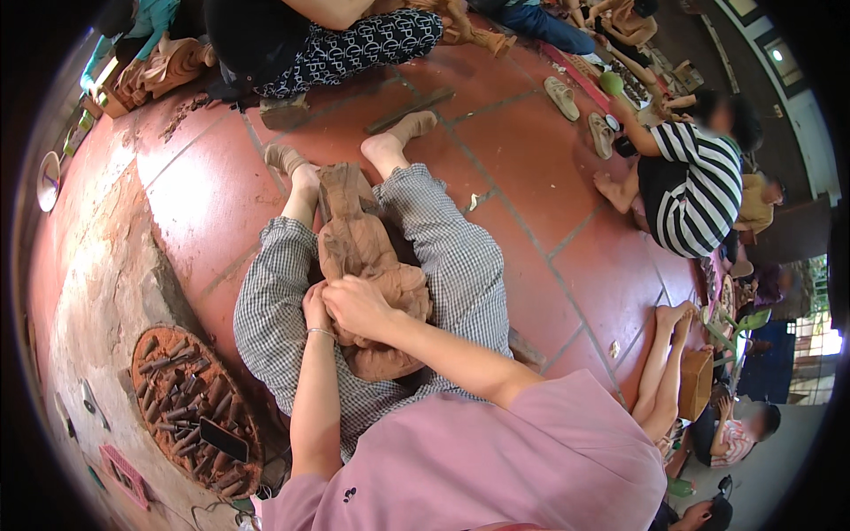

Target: The person sits on the floor and carves a wooden figurine by hand, using small tools to shape and smooth the surface. They rotate the piece frequently to work on different sides and occasionally wipe away shavings.

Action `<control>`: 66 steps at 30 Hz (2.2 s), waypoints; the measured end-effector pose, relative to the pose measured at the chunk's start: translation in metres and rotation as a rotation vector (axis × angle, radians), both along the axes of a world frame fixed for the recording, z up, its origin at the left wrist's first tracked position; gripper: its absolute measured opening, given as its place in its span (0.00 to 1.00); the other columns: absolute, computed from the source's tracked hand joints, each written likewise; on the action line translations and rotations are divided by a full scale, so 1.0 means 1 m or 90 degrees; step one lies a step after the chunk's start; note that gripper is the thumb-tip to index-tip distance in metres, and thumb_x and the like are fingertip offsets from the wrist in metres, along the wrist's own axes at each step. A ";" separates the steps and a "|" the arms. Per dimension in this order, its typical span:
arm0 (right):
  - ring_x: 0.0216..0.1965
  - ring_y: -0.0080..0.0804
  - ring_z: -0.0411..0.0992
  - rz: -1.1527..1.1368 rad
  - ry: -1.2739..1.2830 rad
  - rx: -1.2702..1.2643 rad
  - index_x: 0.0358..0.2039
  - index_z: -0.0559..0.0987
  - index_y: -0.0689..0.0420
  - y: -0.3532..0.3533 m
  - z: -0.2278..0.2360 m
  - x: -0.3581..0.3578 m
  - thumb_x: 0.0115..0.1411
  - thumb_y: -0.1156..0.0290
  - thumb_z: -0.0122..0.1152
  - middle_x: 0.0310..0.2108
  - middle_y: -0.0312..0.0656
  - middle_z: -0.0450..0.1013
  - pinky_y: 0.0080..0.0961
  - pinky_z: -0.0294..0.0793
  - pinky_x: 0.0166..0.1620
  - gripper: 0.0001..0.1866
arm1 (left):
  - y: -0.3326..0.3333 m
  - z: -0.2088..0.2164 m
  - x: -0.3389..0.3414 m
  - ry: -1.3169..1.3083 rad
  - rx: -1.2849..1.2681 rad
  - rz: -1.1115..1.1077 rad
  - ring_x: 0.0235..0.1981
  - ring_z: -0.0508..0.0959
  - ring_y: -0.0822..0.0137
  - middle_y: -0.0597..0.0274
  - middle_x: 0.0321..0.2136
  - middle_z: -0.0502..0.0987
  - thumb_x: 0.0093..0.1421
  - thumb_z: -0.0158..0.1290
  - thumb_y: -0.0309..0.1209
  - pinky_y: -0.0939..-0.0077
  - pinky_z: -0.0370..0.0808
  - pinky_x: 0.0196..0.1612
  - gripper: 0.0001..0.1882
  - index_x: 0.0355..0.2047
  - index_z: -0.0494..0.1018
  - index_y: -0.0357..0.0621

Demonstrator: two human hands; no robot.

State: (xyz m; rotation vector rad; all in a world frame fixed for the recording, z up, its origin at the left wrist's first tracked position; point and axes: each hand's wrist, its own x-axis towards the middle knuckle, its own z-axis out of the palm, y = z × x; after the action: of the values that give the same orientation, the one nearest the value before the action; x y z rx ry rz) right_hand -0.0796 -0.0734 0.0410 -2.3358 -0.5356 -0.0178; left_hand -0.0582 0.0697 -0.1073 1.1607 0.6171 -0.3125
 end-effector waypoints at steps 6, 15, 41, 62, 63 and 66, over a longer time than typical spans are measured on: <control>0.35 0.41 0.73 0.002 -0.043 0.002 0.31 0.79 0.59 -0.013 0.002 -0.010 0.56 0.73 0.56 0.30 0.42 0.75 0.34 0.72 0.41 0.05 | -0.009 0.035 -0.005 -0.027 0.027 0.035 0.41 0.78 0.63 0.54 0.41 0.78 0.67 0.42 0.34 0.71 0.75 0.46 0.17 0.46 0.74 0.33; 0.34 0.39 0.72 0.005 -0.089 -0.081 0.29 0.79 0.55 0.000 -0.003 0.000 0.54 0.73 0.57 0.28 0.40 0.73 0.34 0.73 0.39 0.04 | -0.013 0.042 -0.014 -0.142 -0.007 0.105 0.42 0.76 0.65 0.57 0.41 0.78 0.71 0.38 0.43 0.72 0.71 0.48 0.24 0.45 0.75 0.32; 0.37 0.39 0.75 -0.147 -0.160 0.013 0.35 0.80 0.59 -0.040 -0.001 -0.031 0.57 0.74 0.62 0.34 0.41 0.77 0.31 0.73 0.41 0.05 | -0.009 0.130 -0.066 -0.243 0.265 0.116 0.22 0.69 0.80 0.70 0.22 0.75 0.64 0.54 0.29 0.82 0.67 0.25 0.08 0.35 0.74 0.35; 0.28 0.40 0.74 -0.233 -0.141 0.150 0.25 0.78 0.59 -0.071 -0.011 -0.028 0.53 0.75 0.62 0.25 0.41 0.74 0.30 0.73 0.31 0.02 | -0.047 0.073 -0.013 -0.198 0.312 0.103 0.22 0.66 0.80 0.70 0.19 0.70 0.61 0.58 0.29 0.82 0.65 0.27 0.13 0.22 0.70 0.37; 0.28 0.40 0.74 -0.223 -0.129 0.152 0.25 0.78 0.59 -0.068 -0.011 -0.027 0.53 0.75 0.63 0.25 0.40 0.74 0.30 0.73 0.31 0.02 | -0.043 0.074 -0.008 -0.187 0.294 0.081 0.23 0.66 0.80 0.71 0.19 0.71 0.61 0.58 0.28 0.83 0.65 0.27 0.13 0.22 0.70 0.37; 0.28 0.42 0.74 -0.218 -0.166 0.163 0.26 0.78 0.59 -0.076 -0.014 -0.023 0.53 0.75 0.62 0.25 0.43 0.75 0.31 0.73 0.32 0.02 | -0.030 0.085 -0.015 -0.215 0.231 -0.040 0.23 0.67 0.81 0.71 0.20 0.72 0.61 0.58 0.28 0.84 0.65 0.27 0.12 0.23 0.71 0.37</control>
State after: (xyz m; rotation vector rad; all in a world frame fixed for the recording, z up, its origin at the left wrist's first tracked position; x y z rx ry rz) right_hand -0.1026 -0.1490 0.0270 -2.1552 -0.2341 -0.5269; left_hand -0.0729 0.0398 -0.0220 1.5434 0.3470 -0.0515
